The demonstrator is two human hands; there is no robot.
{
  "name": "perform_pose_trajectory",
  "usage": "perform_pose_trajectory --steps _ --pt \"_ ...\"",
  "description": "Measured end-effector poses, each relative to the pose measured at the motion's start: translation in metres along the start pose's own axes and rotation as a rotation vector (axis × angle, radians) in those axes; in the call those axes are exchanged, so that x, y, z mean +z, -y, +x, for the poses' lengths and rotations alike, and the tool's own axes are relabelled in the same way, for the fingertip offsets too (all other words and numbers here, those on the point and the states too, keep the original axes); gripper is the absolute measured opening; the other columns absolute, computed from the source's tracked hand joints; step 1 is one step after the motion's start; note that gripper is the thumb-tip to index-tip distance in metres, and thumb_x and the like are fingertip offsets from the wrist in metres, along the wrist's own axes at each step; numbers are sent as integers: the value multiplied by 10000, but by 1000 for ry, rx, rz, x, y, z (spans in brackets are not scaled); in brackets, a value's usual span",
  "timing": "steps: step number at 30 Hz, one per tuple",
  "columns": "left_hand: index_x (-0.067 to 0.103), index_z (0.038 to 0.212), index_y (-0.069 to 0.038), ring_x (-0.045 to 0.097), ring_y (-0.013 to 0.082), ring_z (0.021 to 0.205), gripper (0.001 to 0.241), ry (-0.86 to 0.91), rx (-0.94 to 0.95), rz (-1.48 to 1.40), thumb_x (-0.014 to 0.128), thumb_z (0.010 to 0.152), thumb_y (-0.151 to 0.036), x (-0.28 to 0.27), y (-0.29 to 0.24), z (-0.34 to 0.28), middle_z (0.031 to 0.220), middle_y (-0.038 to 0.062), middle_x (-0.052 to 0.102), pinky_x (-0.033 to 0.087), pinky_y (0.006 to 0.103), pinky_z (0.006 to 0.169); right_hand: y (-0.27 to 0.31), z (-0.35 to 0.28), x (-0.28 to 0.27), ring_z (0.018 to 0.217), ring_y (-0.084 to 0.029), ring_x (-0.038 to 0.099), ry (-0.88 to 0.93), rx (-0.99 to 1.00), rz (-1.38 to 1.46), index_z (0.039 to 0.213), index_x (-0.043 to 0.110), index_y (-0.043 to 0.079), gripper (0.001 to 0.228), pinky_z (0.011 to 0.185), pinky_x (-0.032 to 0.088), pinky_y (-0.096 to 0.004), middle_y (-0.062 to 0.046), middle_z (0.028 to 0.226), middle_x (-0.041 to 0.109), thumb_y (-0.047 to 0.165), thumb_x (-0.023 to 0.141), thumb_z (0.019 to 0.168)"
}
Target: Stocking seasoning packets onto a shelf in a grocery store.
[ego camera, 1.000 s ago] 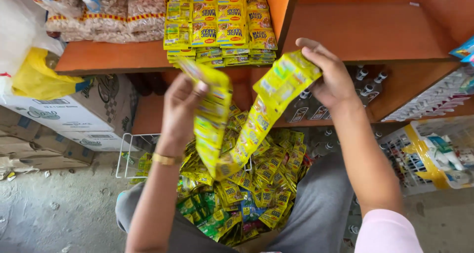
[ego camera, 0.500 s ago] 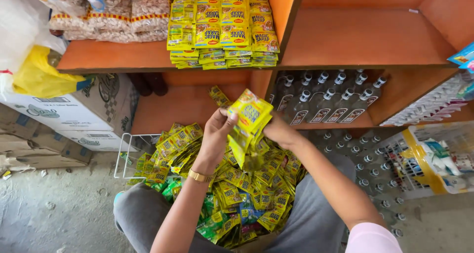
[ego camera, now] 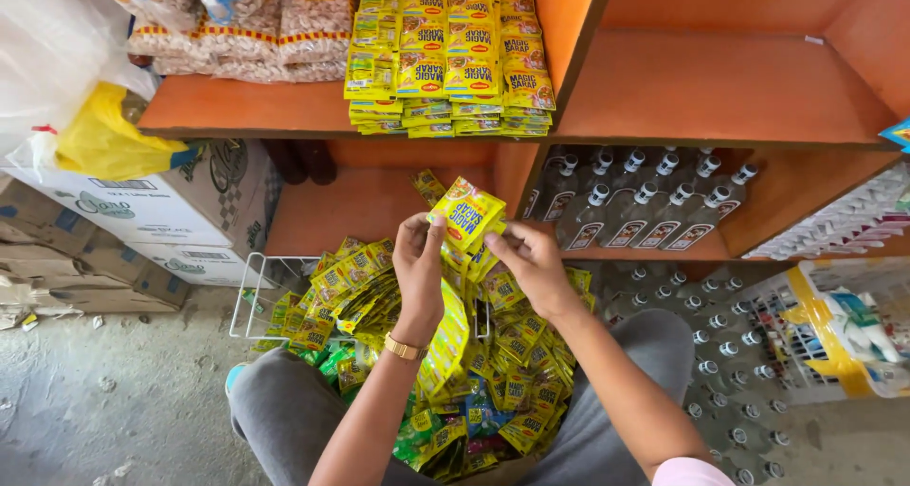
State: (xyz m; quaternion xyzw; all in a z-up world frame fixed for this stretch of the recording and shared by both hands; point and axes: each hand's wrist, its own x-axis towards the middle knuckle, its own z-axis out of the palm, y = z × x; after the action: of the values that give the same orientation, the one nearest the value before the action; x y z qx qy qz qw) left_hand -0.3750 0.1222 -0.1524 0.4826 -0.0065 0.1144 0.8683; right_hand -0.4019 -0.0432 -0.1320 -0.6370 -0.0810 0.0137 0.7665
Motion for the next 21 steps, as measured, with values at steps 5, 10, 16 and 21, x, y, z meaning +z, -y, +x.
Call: perform_pose_trajectory --steps 5,10,16,21 --pt "650 1061 -18 571 22 817 153 -1 100 100 689 1006 -156 -15 -18 10 931 -19 696 461 200 726 -7 8 -11 875 -56 643 -107 -86 -130 1158 706 -45 291 776 535 -238 -4 991 734 194 697 991" --pt "641 961 16 564 77 645 190 59 3 239 719 998 -154 -19 -55 21 792 19 639 459 243 579 27 14 -6 729 -40 546 -241 -282 -678 1058 726 -31 274 650 489 -250 -61 757 699 238 690 1020" --pt "599 882 -1 676 158 643 173 96 -256 -27 674 975 -126 -15 -50 27 767 84 684 559 261 615 52 10 36 714 -74 686 -177 -282 -831 1146 753 35 333 657 529 -301 -109 878 762 311 654 990" --pt "611 922 -11 690 151 718 144 92 -239 -24 664 996 -123 -9 -54 35 826 76 696 518 265 629 55 11 38 933 -137 693 67 -486 -607 1258 648 -8 392 813 549 -322 -137 1049 754 307 647 1024"
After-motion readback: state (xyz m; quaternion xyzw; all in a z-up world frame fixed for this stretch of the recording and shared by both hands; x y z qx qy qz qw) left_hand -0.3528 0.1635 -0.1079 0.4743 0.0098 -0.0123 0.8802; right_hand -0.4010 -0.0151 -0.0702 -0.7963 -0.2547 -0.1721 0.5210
